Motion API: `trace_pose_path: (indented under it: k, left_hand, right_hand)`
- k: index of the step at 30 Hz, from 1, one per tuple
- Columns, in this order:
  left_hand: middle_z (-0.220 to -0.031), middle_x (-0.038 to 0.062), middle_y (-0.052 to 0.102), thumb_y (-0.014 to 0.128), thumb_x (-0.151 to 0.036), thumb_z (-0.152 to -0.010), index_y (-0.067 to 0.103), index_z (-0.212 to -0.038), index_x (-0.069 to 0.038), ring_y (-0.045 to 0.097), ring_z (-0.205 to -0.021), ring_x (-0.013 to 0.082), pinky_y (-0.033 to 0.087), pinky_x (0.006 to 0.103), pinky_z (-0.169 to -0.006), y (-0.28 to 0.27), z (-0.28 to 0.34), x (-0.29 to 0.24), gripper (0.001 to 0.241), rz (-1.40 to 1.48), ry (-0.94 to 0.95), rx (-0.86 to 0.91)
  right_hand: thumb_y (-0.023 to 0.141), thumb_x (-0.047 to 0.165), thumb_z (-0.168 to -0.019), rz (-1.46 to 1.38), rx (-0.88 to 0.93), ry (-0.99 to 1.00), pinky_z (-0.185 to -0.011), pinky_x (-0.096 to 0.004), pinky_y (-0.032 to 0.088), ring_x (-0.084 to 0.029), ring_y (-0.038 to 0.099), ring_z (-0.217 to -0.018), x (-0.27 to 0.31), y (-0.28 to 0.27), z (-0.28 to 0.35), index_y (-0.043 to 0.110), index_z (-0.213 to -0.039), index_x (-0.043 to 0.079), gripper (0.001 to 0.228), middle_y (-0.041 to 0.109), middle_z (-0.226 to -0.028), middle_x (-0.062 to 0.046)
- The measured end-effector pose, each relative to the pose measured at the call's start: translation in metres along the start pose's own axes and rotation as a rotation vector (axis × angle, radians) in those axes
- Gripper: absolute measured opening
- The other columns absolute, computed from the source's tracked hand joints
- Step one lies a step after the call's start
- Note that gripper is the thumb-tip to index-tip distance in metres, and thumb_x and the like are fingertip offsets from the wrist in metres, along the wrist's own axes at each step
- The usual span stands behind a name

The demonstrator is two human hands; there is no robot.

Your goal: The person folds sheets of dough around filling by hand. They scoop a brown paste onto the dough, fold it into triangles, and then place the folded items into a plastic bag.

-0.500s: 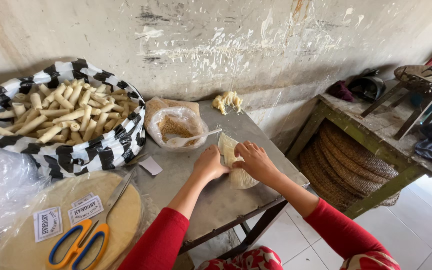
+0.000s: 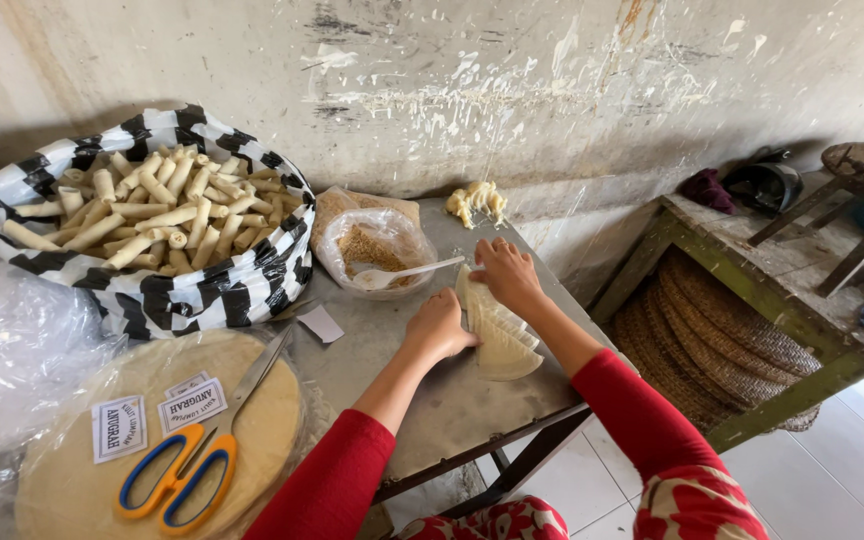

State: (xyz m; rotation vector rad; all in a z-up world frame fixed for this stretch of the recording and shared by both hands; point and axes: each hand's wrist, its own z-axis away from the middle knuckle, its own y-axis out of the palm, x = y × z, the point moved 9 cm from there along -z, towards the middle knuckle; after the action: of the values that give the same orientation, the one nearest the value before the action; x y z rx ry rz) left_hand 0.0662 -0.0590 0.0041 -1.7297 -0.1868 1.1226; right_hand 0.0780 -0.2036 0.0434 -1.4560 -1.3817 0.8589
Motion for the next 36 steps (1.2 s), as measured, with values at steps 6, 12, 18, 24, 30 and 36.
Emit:
trace_pose_path:
  k: [6,12,18,24,30,36]
  left_hand:
    - [-0.131,0.021,0.061,0.092,-0.041,-0.067,0.049,-0.127,0.003,0.058,-0.126,0.0334,0.05,0.0432,-0.099,-0.004,0.0,-0.002,0.086,0.015,0.004,-0.01]
    - [-0.13,0.023,0.063,0.089,-0.044,-0.071,0.051,-0.127,0.004,0.061,-0.125,0.0347,0.051,0.0419,-0.101,0.003,-0.003,0.004,0.082,-0.011,0.019,0.012]
    - [-0.132,0.021,0.061,0.091,-0.039,-0.072,0.051,-0.126,-0.001,0.058,-0.126,0.0343,0.049,0.042,-0.101,0.002,-0.006,0.005,0.077,0.023,0.018,0.017]
    - [-0.132,0.019,0.061,0.091,-0.039,-0.071,0.05,-0.127,-0.001,0.058,-0.126,0.0331,0.05,0.0427,-0.1,0.003,-0.005,0.005,0.078,-0.016,-0.003,0.047]
    - [-0.133,0.017,0.061,0.089,-0.039,-0.072,0.051,-0.127,-0.003,0.058,-0.127,0.0318,0.05,0.0421,-0.101,0.007,-0.01,0.009,0.076,0.023,0.043,0.032]
    - [-0.136,0.017,0.06,0.088,-0.041,-0.072,0.051,-0.132,-0.003,0.057,-0.13,0.0306,0.049,0.0414,-0.104,0.006,-0.008,0.008,0.08,0.007,-0.002,0.051]
  right_hand:
    - [0.072,0.032,-0.095,-0.277,-0.123,0.094,-0.087,-0.047,0.049,-0.032,0.062,-0.103,-0.028,0.0,-0.019,0.055,-0.113,0.011,0.033,0.063,-0.114,-0.012]
    - [0.079,0.042,-0.085,-0.353,0.133,-0.152,-0.084,-0.041,0.051,-0.025,0.06,-0.096,-0.005,-0.021,0.061,0.056,-0.103,0.008,0.045,0.061,-0.101,-0.01]
    - [0.082,0.043,-0.082,-0.405,0.256,-0.199,-0.091,-0.041,0.047,-0.026,0.056,-0.106,0.015,-0.019,0.089,0.054,-0.102,0.008,0.049,0.06,-0.102,-0.01]
    - [0.083,0.05,-0.077,-0.298,0.436,-0.114,-0.092,-0.044,0.047,-0.029,0.056,-0.11,-0.011,0.009,0.072,0.051,-0.108,0.009,0.06,0.058,-0.11,-0.011]
    - [0.083,0.057,-0.076,-0.085,0.578,-0.1,-0.095,-0.044,0.049,-0.033,0.056,-0.12,-0.031,0.029,0.054,0.054,-0.114,0.011,0.066,0.06,-0.121,-0.014]
    - [0.085,0.048,-0.075,0.042,0.528,-0.105,-0.093,-0.045,0.048,-0.03,0.056,-0.121,-0.035,0.023,0.055,0.053,-0.113,0.012,0.061,0.061,-0.12,-0.009]
